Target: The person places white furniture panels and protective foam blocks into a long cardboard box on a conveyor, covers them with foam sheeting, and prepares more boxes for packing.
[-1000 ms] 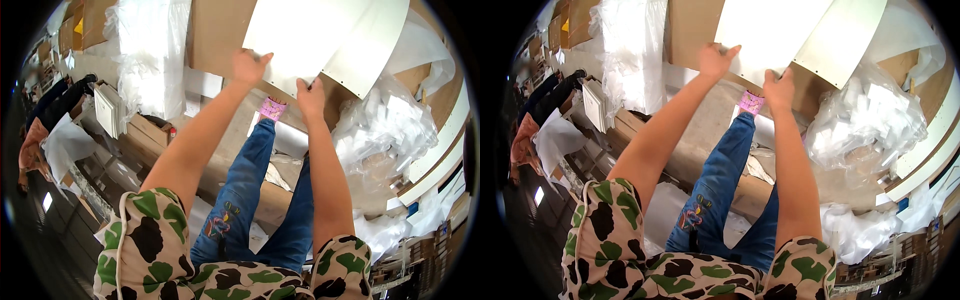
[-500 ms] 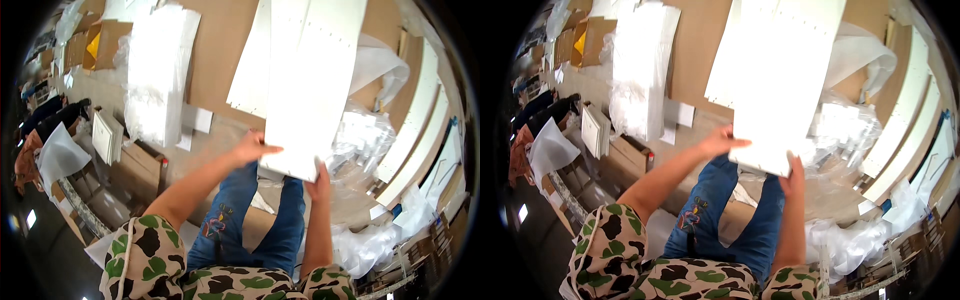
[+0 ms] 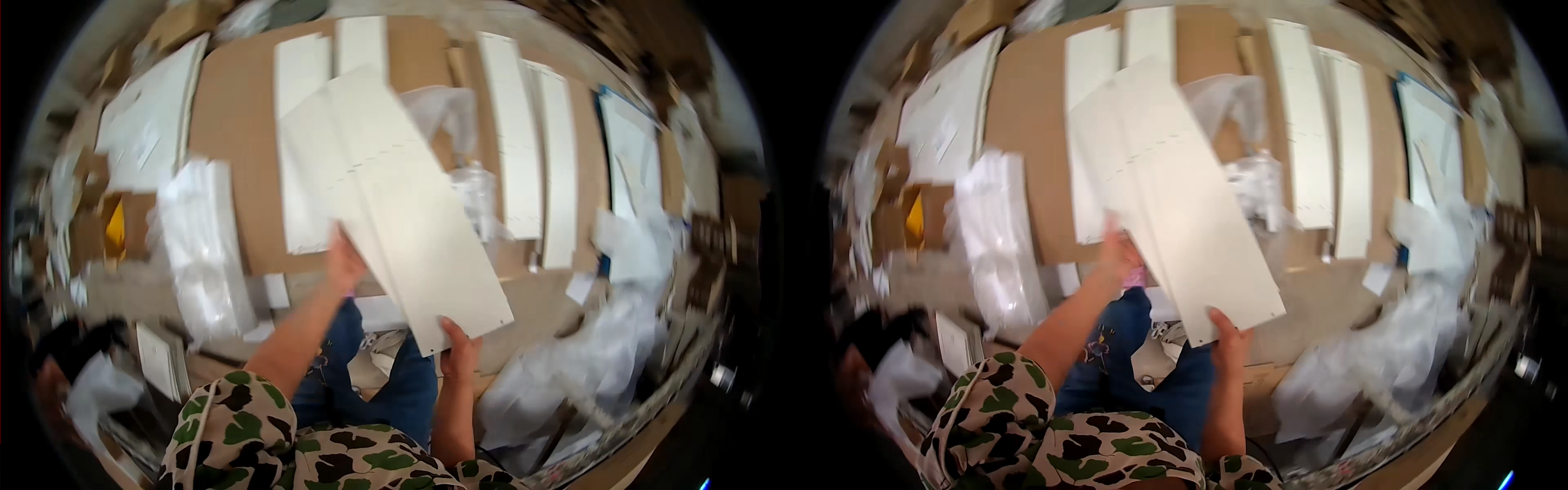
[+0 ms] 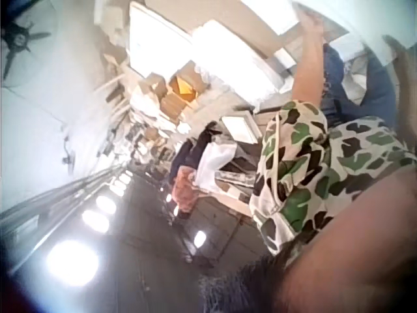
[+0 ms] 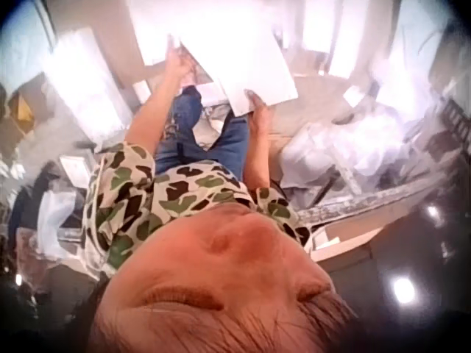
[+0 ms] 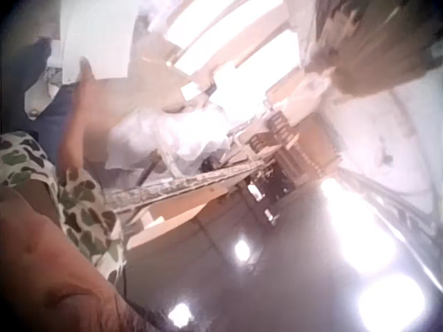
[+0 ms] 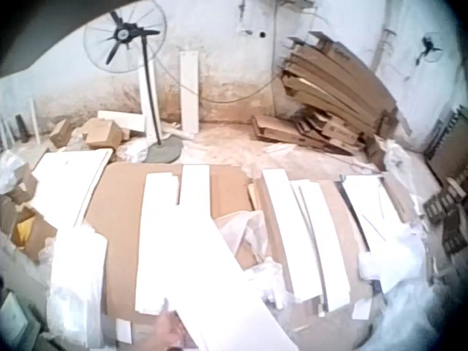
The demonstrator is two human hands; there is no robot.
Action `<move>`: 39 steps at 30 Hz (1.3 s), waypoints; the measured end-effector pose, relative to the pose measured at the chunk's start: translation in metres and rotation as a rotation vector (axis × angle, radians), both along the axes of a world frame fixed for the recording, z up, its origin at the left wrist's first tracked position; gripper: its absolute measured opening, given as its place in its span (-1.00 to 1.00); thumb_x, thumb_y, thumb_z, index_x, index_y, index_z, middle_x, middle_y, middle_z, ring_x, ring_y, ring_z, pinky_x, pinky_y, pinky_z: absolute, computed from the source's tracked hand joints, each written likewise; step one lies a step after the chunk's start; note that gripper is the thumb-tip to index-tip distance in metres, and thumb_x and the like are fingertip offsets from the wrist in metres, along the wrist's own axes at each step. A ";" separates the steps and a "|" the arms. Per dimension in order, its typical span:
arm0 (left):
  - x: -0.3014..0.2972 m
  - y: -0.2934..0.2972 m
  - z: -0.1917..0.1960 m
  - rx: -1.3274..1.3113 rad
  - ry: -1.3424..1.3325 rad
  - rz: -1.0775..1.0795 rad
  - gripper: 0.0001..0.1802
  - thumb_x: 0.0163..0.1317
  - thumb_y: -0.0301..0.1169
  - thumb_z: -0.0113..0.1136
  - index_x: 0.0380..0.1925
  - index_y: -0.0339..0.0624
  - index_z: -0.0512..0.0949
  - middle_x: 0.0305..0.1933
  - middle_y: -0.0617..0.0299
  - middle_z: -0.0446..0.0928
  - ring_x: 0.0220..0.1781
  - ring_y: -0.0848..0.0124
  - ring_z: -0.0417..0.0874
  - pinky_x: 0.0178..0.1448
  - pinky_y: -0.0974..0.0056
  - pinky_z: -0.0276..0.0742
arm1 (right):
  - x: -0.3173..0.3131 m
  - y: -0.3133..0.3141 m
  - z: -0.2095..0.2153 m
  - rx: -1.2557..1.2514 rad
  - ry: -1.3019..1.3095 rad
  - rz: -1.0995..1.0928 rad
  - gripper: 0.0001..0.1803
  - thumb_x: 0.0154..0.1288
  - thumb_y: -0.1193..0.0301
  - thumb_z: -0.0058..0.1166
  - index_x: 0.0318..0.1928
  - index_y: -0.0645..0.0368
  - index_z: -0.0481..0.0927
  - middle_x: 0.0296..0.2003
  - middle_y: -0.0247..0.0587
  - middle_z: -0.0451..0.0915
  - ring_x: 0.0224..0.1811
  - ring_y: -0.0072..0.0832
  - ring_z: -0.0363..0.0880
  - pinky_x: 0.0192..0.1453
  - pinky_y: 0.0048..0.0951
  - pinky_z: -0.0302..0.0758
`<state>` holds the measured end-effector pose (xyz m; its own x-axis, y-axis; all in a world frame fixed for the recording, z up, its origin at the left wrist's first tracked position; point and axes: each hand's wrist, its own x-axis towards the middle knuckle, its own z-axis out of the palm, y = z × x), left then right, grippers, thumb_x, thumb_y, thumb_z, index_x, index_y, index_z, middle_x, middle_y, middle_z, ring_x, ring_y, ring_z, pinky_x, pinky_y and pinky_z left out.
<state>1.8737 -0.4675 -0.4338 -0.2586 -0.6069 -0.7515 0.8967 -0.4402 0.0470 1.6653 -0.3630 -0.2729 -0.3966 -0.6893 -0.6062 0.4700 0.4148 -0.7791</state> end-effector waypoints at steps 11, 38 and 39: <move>-0.114 0.052 0.101 -0.002 -0.421 -0.506 -0.31 0.26 0.17 -0.32 0.23 -0.05 0.19 0.29 0.13 0.23 0.28 0.08 0.25 0.27 -0.16 0.18 | -0.186 0.153 0.170 -0.072 0.236 0.108 -0.67 0.04 0.35 0.22 -0.18 0.27 0.56 -0.30 -0.24 0.60 -0.28 -0.57 0.52 -0.18 -0.50 0.46; -0.911 0.156 0.492 -1.077 0.165 -0.846 -0.34 0.34 0.07 -0.31 0.21 -0.23 0.18 0.23 0.11 0.29 0.22 0.19 0.33 0.26 0.17 0.27 | -0.498 0.473 0.276 0.058 0.651 -1.652 -0.53 0.37 0.20 -0.22 0.04 0.38 0.35 -0.12 -0.10 0.50 -0.12 -0.39 0.46 0.02 -0.39 0.37; -0.937 0.174 0.494 -1.044 0.149 -0.915 -0.35 0.33 0.07 -0.28 0.20 -0.24 0.19 0.21 0.12 0.30 0.20 0.20 0.34 0.25 0.19 0.29 | -0.495 0.483 0.278 0.211 0.686 -1.655 -0.52 0.39 0.18 -0.28 0.03 0.41 0.36 -0.10 -0.08 0.49 -0.10 -0.38 0.46 0.04 -0.40 0.36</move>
